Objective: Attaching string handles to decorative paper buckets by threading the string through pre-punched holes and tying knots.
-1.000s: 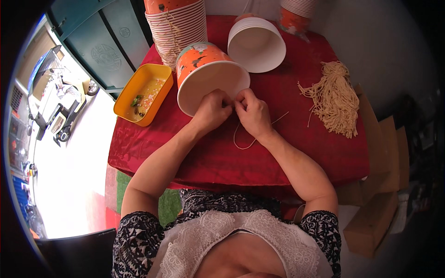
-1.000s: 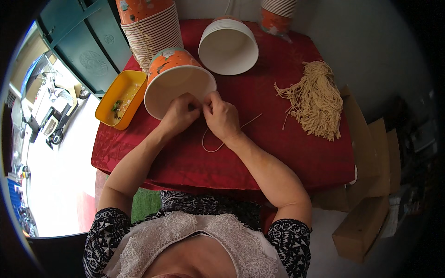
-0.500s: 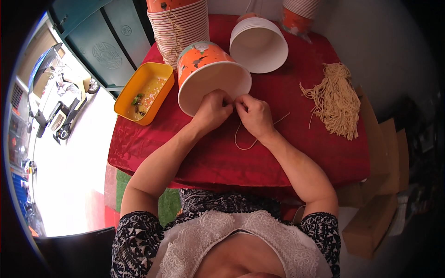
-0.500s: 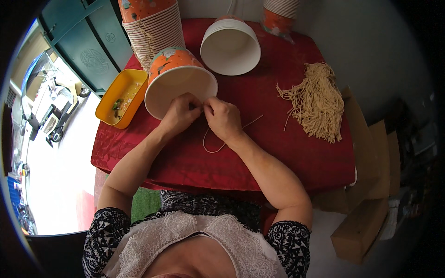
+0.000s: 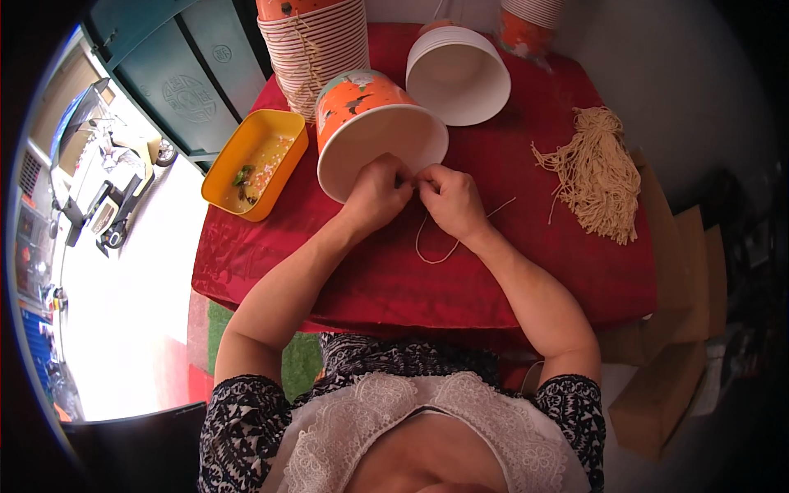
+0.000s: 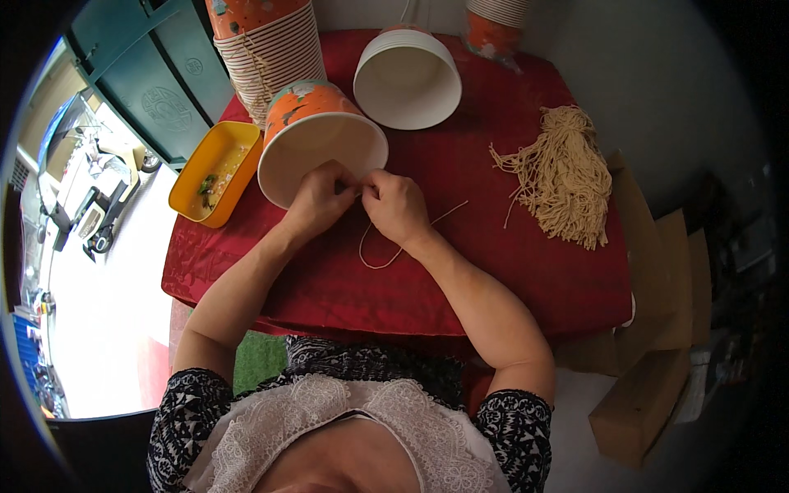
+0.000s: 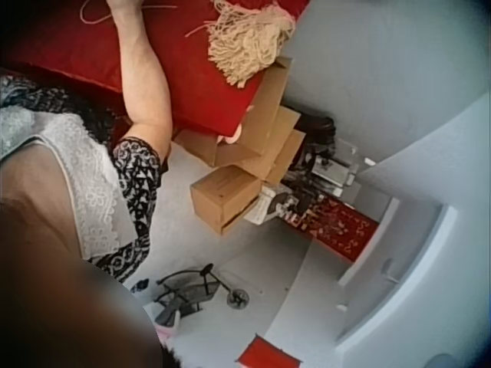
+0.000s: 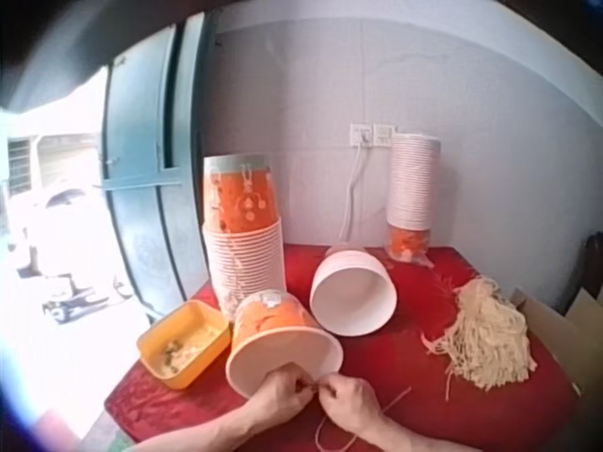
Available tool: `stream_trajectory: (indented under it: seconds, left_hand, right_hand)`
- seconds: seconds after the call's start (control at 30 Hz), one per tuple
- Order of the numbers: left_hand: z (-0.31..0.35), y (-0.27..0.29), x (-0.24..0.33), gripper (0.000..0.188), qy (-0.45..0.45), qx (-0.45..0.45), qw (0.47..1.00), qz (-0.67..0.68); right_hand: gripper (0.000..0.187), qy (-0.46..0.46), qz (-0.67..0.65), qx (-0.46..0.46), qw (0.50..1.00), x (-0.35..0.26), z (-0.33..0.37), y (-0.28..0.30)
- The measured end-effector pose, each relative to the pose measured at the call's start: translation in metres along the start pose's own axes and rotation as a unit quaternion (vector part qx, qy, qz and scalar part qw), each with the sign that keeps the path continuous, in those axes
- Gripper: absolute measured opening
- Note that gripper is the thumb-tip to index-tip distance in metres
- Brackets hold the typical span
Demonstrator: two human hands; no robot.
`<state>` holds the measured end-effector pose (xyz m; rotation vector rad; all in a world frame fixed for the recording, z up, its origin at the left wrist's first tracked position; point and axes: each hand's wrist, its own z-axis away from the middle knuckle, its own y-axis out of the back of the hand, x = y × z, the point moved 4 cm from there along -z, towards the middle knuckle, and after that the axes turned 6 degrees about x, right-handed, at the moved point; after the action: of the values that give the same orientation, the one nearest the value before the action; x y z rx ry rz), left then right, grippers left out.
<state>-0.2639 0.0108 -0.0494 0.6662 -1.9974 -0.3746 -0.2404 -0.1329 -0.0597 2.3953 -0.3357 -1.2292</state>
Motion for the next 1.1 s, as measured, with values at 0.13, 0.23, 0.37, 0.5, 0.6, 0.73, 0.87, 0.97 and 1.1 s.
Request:
stream_trajectory:
  seconds: [0.13,0.23,0.37,0.5,0.6,0.73,0.87,0.97,1.1]
  left_hand:
    - [0.001,0.0,0.002,0.008,0.003,0.012,1.0,0.004]
    - [0.001,0.002,0.0,0.008,-0.002,0.015,1.0,-0.017]
    - [0.002,0.0,0.0,0.011,0.014,-0.033,0.998,-0.048]
    - [0.001,-0.001,-0.001,0.011,0.008,-0.04,0.998,-0.039]
    - [0.002,-0.001,-0.002,0.011,0.009,-0.045,0.999,-0.027]
    - [0.003,0.0,0.001,0.011,-0.009,-0.036,0.999,-0.014]
    - [0.005,-0.003,0.001,0.012,0.005,-0.034,0.999,-0.019]
    - [0.004,-0.005,-0.003,0.011,-0.004,-0.022,0.999,-0.037]
    - [0.0,-0.001,-0.004,0.009,0.008,-0.027,0.999,-0.035]
  right_hand:
    - [0.011,-0.04,-0.035,-0.01,0.999,0.007,-0.002,0.0]
    - [0.012,-0.051,-0.051,-0.023,0.997,0.009,-0.003,-0.001]
    - [0.013,-0.071,-0.06,-0.038,0.995,0.008,-0.004,0.0]
    - [0.013,-0.083,-0.076,-0.04,0.993,0.01,-0.004,0.0]
    - [0.014,-0.088,-0.093,-0.038,0.991,0.012,-0.004,0.0]
    - [0.013,-0.099,-0.101,-0.036,0.989,0.015,-0.004,-0.001]
    - [0.016,-0.119,-0.09,-0.034,0.988,0.014,-0.003,-0.002]
    - [0.013,-0.093,-0.067,-0.02,0.993,0.013,-0.002,-0.003]
    - [0.013,-0.069,-0.047,-0.015,0.996,0.006,-0.003,0.002]
